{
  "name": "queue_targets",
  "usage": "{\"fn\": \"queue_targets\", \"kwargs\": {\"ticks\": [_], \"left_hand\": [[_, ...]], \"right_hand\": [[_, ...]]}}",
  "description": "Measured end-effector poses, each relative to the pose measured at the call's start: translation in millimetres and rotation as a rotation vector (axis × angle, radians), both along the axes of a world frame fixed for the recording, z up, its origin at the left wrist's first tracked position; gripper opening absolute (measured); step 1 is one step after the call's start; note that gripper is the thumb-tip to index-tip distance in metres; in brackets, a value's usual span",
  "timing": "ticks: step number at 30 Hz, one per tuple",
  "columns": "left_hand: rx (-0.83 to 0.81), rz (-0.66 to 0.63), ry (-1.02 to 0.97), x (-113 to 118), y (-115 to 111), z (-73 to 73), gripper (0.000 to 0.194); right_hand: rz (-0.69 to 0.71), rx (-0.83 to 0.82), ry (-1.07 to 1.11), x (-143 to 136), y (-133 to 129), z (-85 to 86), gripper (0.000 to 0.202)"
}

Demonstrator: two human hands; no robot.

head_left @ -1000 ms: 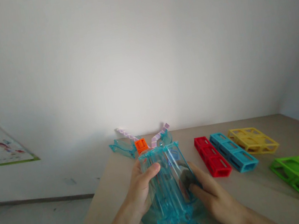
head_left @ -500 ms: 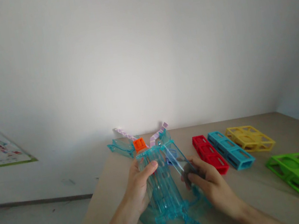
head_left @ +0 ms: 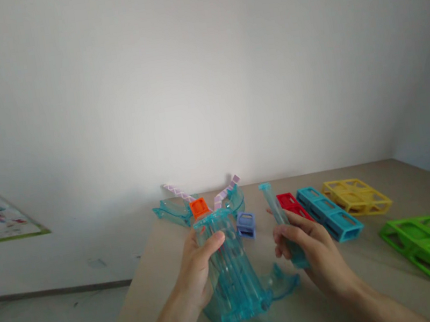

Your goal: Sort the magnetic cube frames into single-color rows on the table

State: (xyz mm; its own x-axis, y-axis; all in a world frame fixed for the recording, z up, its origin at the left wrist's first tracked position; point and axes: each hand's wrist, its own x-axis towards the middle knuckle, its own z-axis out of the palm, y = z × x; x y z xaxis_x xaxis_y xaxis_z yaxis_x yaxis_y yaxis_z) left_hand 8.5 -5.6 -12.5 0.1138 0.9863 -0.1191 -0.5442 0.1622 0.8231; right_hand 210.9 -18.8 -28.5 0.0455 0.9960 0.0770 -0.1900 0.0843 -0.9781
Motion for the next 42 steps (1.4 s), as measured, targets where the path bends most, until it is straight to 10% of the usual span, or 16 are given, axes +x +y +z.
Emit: {"fn": "queue_targets", "kwargs": {"ticks": [7,42], "left_hand": [[0.04,0.012,0.032,5.2,0.8,-4.6,0.041],[0.035,-0.044,0.091,11.0,-2.1,-6.9,0.045]], "right_hand": [[0.303,-0.081,-0.126,-10.8,-12.8,8.9,0.04],[0.271,-0.008,-0.343,-18.7,-18.4,-1.8,0.038]]}}
